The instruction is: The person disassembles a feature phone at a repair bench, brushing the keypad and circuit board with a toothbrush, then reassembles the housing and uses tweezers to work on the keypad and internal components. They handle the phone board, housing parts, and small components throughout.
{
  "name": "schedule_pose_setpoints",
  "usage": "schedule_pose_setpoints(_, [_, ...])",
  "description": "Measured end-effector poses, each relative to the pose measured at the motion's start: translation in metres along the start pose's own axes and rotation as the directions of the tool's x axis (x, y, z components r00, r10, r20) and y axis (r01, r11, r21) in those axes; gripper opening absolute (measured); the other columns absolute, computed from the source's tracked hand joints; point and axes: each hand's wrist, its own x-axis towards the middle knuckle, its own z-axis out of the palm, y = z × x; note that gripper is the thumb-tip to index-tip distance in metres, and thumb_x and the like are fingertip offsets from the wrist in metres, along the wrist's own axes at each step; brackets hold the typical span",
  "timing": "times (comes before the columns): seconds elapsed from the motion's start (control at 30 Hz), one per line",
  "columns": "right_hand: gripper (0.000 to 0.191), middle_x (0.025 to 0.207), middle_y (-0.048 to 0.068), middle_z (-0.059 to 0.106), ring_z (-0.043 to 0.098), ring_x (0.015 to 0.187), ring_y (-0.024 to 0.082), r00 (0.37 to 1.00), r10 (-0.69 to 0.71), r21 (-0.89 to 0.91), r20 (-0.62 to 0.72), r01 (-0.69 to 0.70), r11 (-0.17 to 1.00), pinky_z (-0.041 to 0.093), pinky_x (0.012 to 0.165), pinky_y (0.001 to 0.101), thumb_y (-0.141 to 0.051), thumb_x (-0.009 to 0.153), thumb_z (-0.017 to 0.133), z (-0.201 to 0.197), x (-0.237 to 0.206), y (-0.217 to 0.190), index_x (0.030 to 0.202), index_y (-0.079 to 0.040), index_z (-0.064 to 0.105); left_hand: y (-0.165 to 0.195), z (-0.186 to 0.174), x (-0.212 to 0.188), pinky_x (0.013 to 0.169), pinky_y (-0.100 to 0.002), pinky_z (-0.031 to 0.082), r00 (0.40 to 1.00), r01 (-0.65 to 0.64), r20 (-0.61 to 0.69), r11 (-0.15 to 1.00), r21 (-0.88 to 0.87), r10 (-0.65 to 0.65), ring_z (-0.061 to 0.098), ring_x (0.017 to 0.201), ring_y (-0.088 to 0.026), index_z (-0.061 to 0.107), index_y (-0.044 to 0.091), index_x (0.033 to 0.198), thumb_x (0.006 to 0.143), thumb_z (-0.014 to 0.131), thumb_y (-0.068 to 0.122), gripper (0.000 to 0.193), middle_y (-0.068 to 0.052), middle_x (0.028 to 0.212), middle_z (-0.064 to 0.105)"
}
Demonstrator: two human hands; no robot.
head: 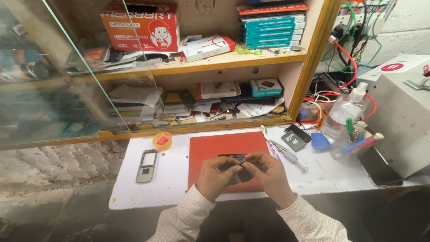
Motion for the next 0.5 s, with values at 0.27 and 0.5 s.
schedule_pose_setpoints(0.27, [0.022, 0.095, 0.007, 0.078, 0.072, 0.085, 0.01, 0.998, 0.021, -0.14, -0.059, -0.029, 0.99, 0.058, 0.078, 0.0242, -0.007, 0.092, 0.07, -0.0044, 0.0044, 0.0065, 0.11, 0.004, 0.075, -0.0107, 0.005, 0.0072, 0.062, -0.026, 0.059, 0.997, 0.051, -0.046, 0.994, -0.092, -0.056, 0.068, 0.07, -0.009, 0.078, -0.002, 0.095, 0.086, 0.077, 0.004, 0.011, -0.007, 0.078, 0.075])
schedule_pose_setpoints(0.5, [0.02, 0.094, 0.007, 0.077, 0.073, 0.083, 0.012, 0.996, 0.039, -0.179, -0.083, -0.053, 0.982, 0.06, 0.074, 0.0255, -0.008, 0.093, 0.069, 0.0016, 0.0038, 0.0063, 0.107, 0.004, 0.073, -0.0082, 0.0031, 0.001, 0.068, -0.026, 0.062, 0.998, -0.036, -0.052, 0.983, -0.179, 0.027, 0.07, 0.078, -0.01, 0.077, -0.002, 0.1, 0.089, 0.076, 0.004, 0.012, -0.007, 0.085, 0.076])
